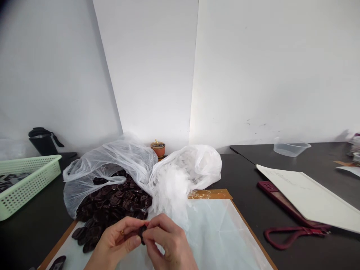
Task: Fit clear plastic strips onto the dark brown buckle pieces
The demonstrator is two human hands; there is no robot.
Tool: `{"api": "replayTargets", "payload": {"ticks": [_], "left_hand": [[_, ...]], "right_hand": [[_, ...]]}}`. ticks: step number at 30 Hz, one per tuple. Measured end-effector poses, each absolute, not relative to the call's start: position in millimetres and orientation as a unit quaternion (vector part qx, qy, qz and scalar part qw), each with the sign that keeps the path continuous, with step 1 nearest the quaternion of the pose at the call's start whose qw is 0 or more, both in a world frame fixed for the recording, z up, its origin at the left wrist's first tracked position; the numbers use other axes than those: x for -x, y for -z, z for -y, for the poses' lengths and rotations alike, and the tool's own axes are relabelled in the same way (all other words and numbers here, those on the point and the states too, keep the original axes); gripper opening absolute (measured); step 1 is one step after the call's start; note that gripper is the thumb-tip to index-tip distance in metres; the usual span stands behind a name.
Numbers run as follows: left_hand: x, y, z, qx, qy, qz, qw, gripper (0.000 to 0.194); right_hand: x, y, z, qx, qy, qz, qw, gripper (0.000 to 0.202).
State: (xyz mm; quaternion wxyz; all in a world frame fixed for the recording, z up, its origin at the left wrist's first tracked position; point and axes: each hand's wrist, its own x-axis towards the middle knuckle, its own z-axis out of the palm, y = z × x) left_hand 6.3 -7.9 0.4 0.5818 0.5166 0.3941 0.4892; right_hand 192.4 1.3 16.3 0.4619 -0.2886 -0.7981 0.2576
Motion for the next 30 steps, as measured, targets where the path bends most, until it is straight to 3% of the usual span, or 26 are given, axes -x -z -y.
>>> {"api": "replayTargets", "payload": {"ticks": [9,17,23,30], "left_hand": [[-9,1,9,-0.529,-0.489,-0.416,0.556,0.024],[-7,-3,13,-0.523,-0.492,-0.437,0.542,0.022],[-7,-10,11,-0.490,-0.492,-0.458,0.555,0.022],[-12,-1,8,-0.457,-0.521,-0.441,0.570,0.033]], "right_hand": [[-189,-10,-1,0.305,-0.285,0.772,0.479,0.018],[-193,-9,-5,0.352,-0.384,0.717,0.463,0.006],[-194,-5,-6,0.354,-0.375,0.732,0.445,0.010],[-192,-2,-3,0.317,-0.285,0.799,0.424,0.019]]}}
